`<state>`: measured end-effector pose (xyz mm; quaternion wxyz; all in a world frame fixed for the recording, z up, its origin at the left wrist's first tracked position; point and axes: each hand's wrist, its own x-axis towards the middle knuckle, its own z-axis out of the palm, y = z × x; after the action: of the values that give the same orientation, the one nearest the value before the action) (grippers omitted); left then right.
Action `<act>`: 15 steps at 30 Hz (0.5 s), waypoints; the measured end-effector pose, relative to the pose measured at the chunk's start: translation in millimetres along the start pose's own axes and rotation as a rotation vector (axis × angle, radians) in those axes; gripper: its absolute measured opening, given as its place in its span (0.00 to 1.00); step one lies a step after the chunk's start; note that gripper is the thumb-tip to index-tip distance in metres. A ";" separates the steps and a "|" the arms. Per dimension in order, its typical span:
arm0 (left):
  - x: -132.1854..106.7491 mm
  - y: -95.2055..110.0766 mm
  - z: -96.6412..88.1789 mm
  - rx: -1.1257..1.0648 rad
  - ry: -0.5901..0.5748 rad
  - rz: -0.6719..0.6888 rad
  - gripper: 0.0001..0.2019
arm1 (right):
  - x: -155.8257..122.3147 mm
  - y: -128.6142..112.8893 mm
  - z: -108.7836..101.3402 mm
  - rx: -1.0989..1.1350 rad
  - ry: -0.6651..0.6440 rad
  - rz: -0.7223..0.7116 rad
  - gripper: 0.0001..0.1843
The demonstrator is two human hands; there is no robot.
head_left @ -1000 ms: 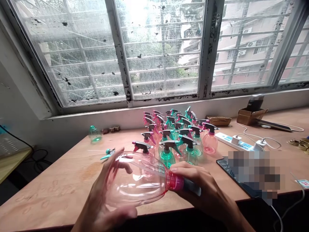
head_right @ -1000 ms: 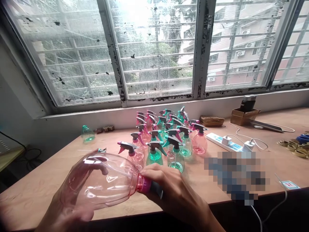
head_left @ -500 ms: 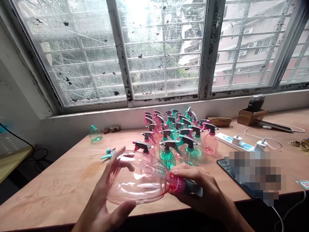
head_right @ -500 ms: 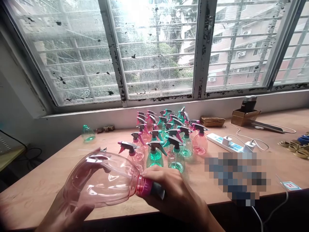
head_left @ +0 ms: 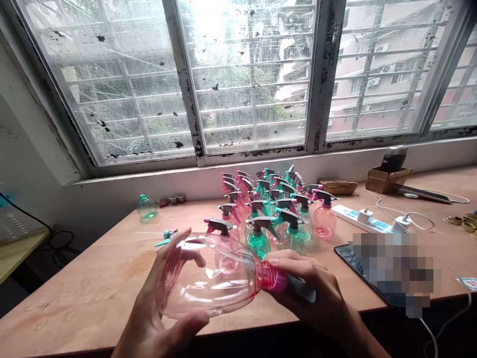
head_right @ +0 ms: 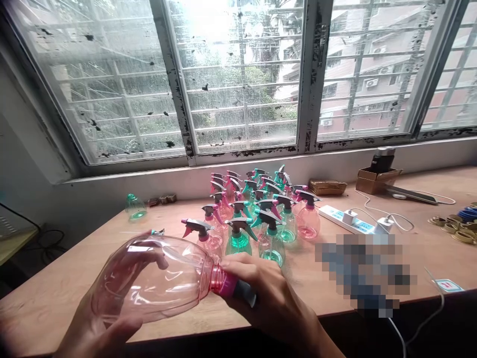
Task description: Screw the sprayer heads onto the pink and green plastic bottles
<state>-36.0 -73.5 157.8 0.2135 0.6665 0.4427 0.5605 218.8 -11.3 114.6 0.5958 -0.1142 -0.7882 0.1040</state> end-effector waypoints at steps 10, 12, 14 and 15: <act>-0.8 -27.9 -26.2 0.069 -0.199 0.227 0.55 | -9.2 -2.2 -3.7 0.096 -0.023 0.231 0.25; -3.6 -24.0 -24.6 0.100 -0.210 0.244 0.54 | -7.5 -3.1 -4.1 0.110 -0.025 0.237 0.25; -5.9 -17.3 -19.7 0.111 -0.201 0.253 0.52 | -5.7 -3.9 -3.9 0.094 -0.021 0.228 0.26; -6.6 -13.9 -16.7 0.107 -0.175 0.262 0.52 | -5.1 -4.2 -3.7 0.087 -0.019 0.220 0.26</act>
<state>-56.4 -75.3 148.0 0.1407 0.7752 0.3609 0.4991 223.5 -16.7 112.2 0.5775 -0.1730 -0.7714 0.2038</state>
